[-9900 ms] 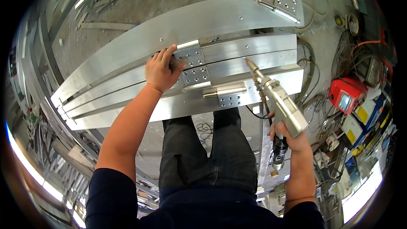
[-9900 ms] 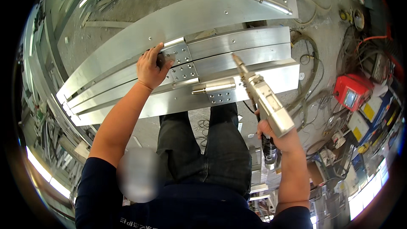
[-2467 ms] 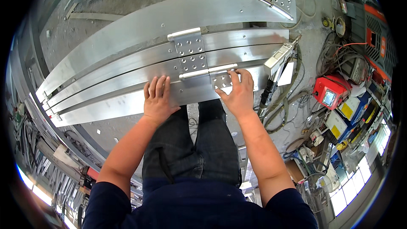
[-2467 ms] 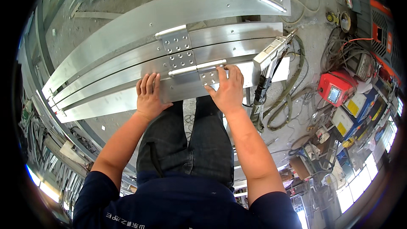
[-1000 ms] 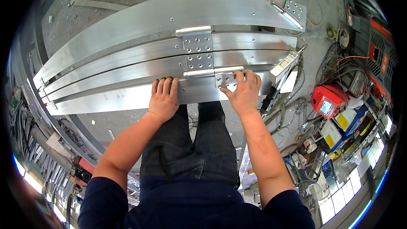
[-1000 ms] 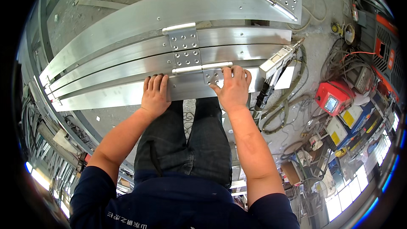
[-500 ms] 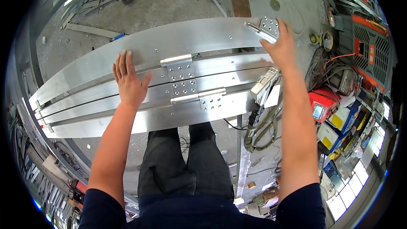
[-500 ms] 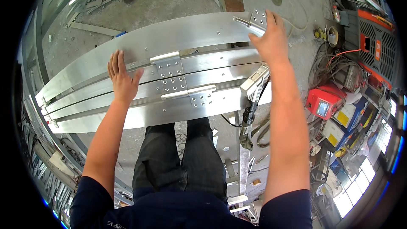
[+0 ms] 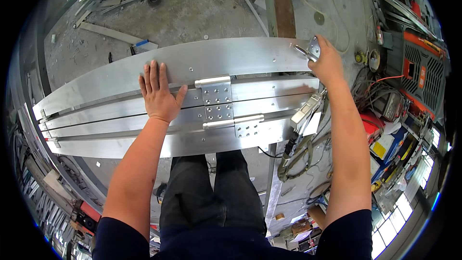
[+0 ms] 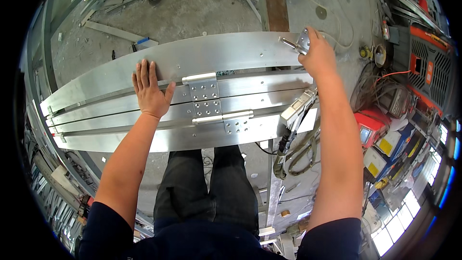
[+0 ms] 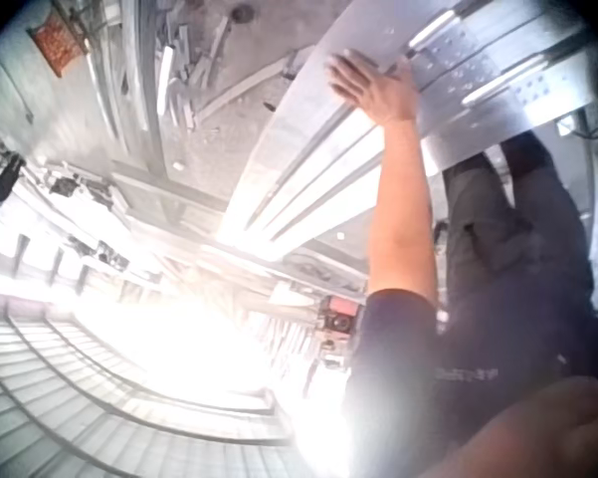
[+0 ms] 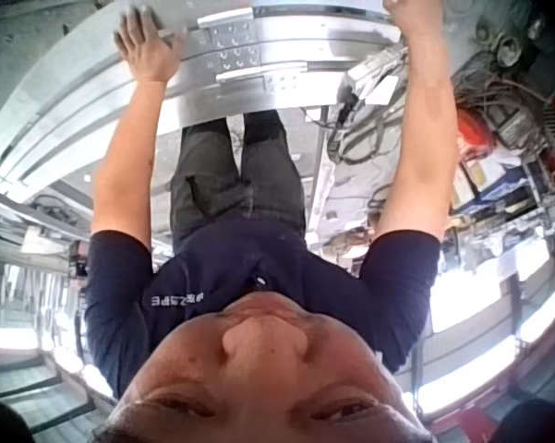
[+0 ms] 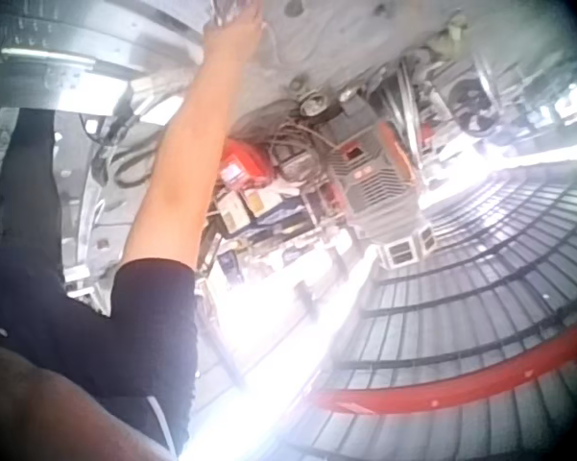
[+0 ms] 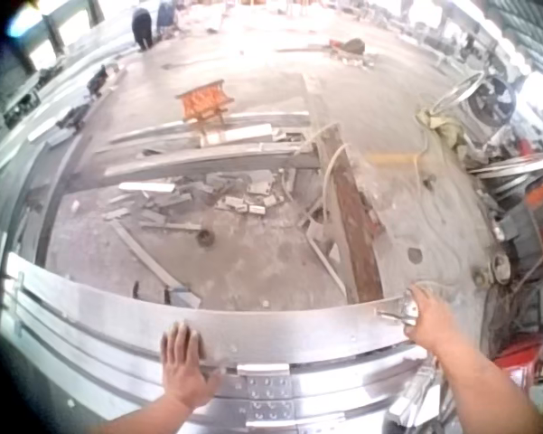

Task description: The person aligns metal brackets onto a long metal frame and uses a rivet gun to fasten them in place. They repeatedly position brackets, fire the rivet gun, and adjust the frame components within a workshop setting.

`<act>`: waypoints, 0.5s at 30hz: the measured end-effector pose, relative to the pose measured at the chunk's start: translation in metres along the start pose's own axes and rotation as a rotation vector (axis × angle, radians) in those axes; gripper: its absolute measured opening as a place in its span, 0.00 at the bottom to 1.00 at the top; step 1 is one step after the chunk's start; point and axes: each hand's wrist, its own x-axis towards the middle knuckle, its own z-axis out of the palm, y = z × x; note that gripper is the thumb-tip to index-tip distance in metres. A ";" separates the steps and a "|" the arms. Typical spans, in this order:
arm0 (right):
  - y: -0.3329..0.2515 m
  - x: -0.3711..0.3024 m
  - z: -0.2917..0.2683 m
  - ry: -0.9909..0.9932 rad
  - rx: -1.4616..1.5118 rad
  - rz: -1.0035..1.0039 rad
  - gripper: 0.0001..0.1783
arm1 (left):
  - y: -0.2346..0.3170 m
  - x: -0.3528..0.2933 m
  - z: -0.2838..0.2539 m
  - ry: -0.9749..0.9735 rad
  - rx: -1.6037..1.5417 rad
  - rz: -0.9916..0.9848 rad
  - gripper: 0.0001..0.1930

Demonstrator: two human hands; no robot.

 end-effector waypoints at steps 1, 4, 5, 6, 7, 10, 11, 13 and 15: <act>-0.004 -0.003 -0.002 0.040 0.035 -0.009 0.43 | 0.000 0.002 0.000 -0.003 -0.005 -0.002 0.46; -0.024 -0.018 -0.016 0.134 0.120 0.024 0.42 | 0.011 0.010 -0.004 -0.027 -0.206 -0.052 0.49; -0.028 -0.024 -0.020 0.180 0.162 0.045 0.42 | 0.024 0.017 -0.002 -0.038 -0.225 -0.041 0.49; -0.029 -0.031 -0.022 0.225 0.203 0.065 0.41 | 0.052 0.034 -0.010 -0.049 -0.245 -0.032 0.50; -0.035 -0.035 -0.023 0.266 0.253 0.078 0.41 | 0.076 0.049 -0.017 -0.060 -0.256 -0.030 0.50; -0.054 -0.047 -0.033 0.335 0.311 0.086 0.41 | 0.133 0.071 -0.023 -0.295 -0.138 -0.015 0.55; -0.055 -0.051 -0.036 0.358 0.336 0.093 0.41 | 0.151 0.071 -0.024 -0.331 -0.125 0.008 0.56; -0.053 -0.057 -0.042 0.376 0.353 0.108 0.41 | 0.184 0.061 -0.022 -0.393 -0.136 0.075 0.57; -0.051 -0.061 -0.048 0.389 0.357 0.128 0.42 | 0.210 0.031 -0.016 -0.454 -0.226 0.201 0.58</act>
